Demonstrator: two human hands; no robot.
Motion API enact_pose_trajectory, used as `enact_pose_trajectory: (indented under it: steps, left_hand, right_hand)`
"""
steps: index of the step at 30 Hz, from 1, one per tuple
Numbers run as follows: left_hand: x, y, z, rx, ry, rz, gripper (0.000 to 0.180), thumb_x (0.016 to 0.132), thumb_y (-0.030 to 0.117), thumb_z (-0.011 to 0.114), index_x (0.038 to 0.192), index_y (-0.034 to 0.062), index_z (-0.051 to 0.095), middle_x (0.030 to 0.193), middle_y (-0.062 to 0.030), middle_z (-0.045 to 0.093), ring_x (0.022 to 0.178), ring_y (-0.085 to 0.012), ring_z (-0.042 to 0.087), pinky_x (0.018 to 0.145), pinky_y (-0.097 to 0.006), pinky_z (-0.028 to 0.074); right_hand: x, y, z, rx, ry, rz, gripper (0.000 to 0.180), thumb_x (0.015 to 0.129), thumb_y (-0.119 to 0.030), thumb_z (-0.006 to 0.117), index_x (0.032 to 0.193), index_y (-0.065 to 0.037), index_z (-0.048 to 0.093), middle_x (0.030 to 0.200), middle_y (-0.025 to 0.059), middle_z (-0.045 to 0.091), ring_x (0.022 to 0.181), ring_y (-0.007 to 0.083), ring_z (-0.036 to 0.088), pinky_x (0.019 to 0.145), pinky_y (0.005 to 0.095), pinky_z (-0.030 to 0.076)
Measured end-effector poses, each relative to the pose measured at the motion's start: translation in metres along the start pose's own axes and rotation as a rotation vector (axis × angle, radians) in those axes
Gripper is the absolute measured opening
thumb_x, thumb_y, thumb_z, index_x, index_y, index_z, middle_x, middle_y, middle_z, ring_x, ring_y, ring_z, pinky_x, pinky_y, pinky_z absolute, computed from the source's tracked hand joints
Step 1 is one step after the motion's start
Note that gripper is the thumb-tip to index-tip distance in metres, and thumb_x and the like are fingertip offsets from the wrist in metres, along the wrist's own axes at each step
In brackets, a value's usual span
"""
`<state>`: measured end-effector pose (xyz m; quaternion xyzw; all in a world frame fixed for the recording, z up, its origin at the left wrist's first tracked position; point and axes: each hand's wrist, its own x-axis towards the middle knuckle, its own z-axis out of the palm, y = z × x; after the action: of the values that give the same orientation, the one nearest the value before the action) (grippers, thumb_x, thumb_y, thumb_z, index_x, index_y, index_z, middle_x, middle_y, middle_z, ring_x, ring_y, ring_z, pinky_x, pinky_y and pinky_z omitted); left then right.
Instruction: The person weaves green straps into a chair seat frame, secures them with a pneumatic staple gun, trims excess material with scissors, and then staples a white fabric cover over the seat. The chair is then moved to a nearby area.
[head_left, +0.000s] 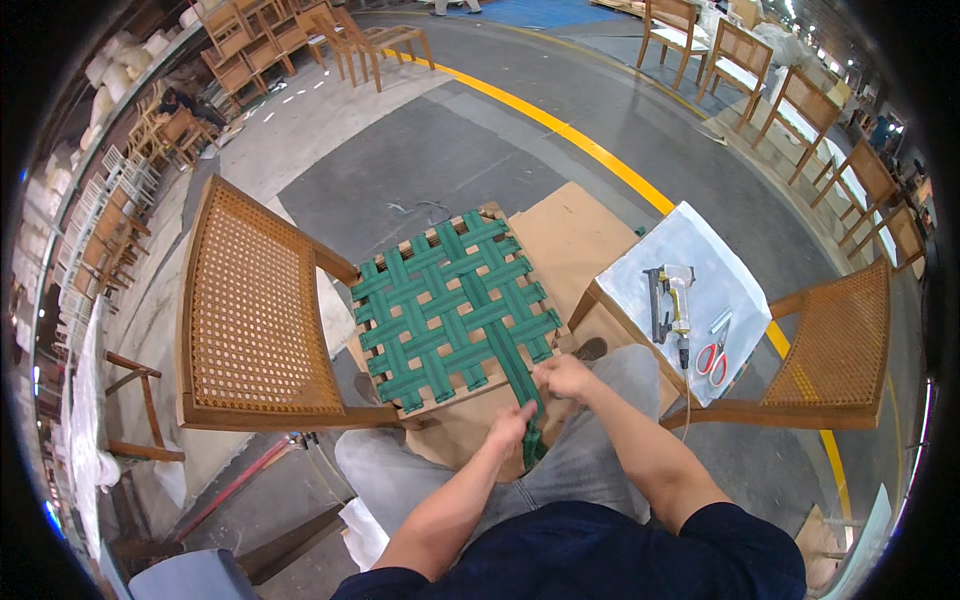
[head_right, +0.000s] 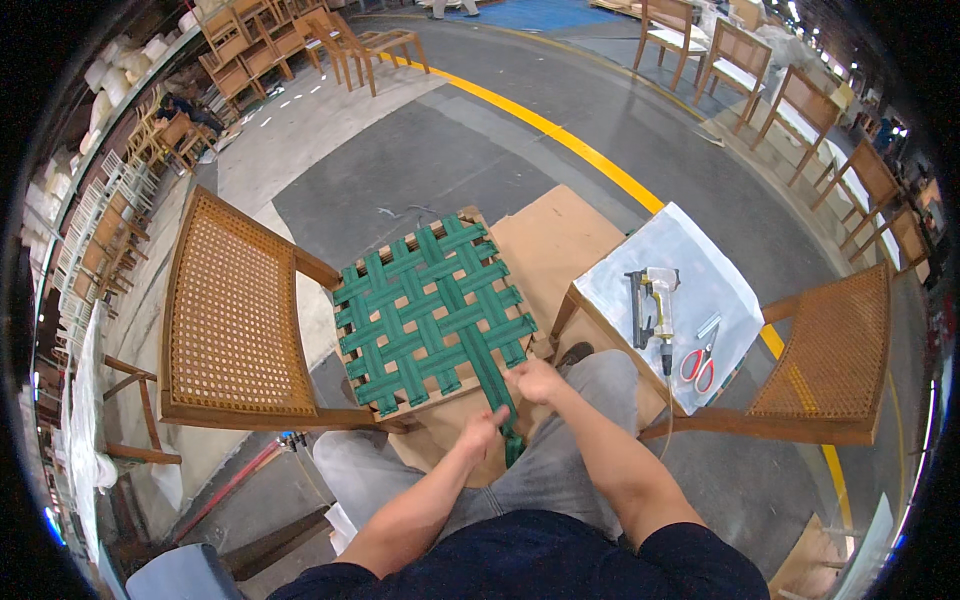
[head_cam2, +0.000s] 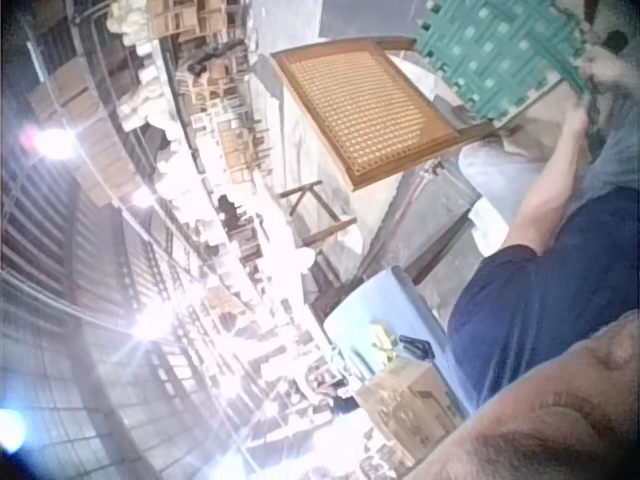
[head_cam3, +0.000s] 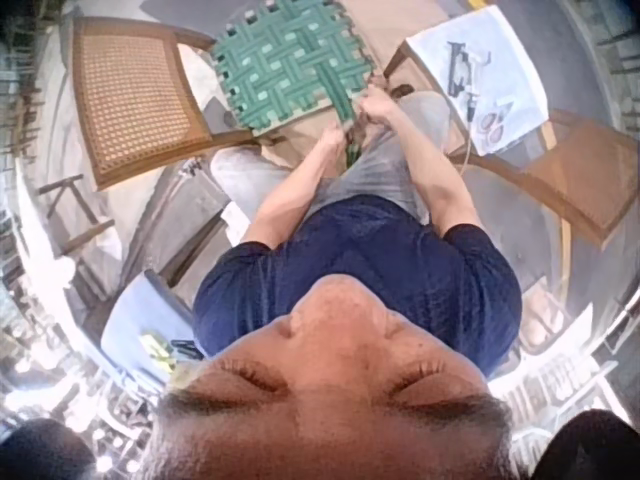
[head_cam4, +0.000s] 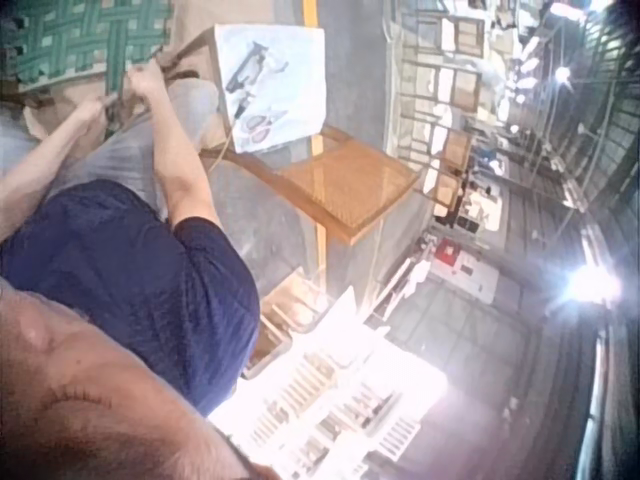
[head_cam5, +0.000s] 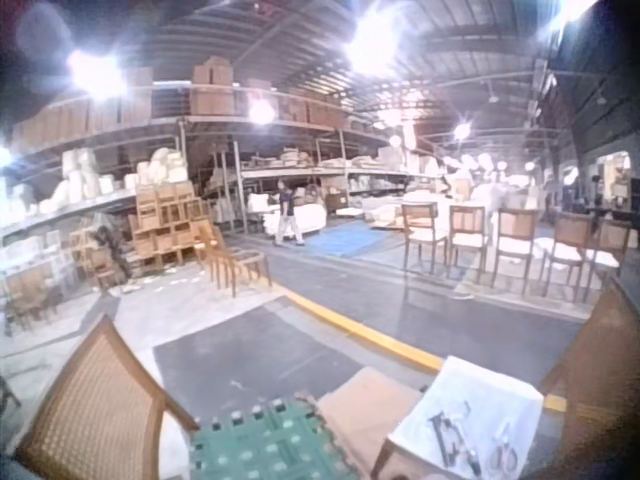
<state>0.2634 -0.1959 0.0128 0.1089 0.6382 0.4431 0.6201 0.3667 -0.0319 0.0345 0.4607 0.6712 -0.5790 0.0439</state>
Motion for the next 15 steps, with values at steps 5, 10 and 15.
enact_pose_trajectory:
  steps: [5, 10, 15]
  left_hand:
    - [-0.028, -0.029, -0.02, 0.212, -0.186, -0.267, 0.039, 0.104, 0.038, 0.074, 0.123, 0.0038, 0.073, 0.111, -0.0037, 0.072, 0.1, -0.0182, 0.063, 0.091, -0.035, 0.048]
    - [-0.016, -0.028, -0.024, 0.401, -0.061, -0.083, 0.039, 0.101, 0.039, 0.075, 0.12, 0.0054, 0.075, 0.106, -0.0075, 0.076, 0.094, -0.0247, 0.067, 0.085, -0.039, 0.053]
    - [-0.021, 0.018, -0.015, 0.914, 0.268, 0.172, 0.039, 0.097, 0.033, 0.073, 0.121, 0.0018, 0.075, 0.116, -0.0168, 0.076, 0.114, -0.0371, 0.07, 0.098, -0.046, 0.055]
  right_hand:
    - [0.017, -0.021, 0.048, 0.089, -0.344, 0.256, 0.05, 0.106, -0.044, 0.068, 0.132, -0.001, 0.071, 0.12, 0.0198, 0.073, 0.102, 0.0332, 0.069, 0.085, 0.0505, 0.057]
    - [0.036, 0.003, 0.064, -0.267, -0.265, 0.072, 0.049, 0.107, -0.045, 0.064, 0.121, 0.001, 0.075, 0.11, 0.0198, 0.076, 0.098, 0.0337, 0.074, 0.083, 0.0508, 0.059]
    - [0.054, 0.025, 0.061, -0.976, -0.424, 0.249, 0.059, 0.11, -0.051, 0.053, 0.114, 0.002, 0.079, 0.117, 0.0247, 0.075, 0.104, 0.035, 0.076, 0.087, 0.0477, 0.06]
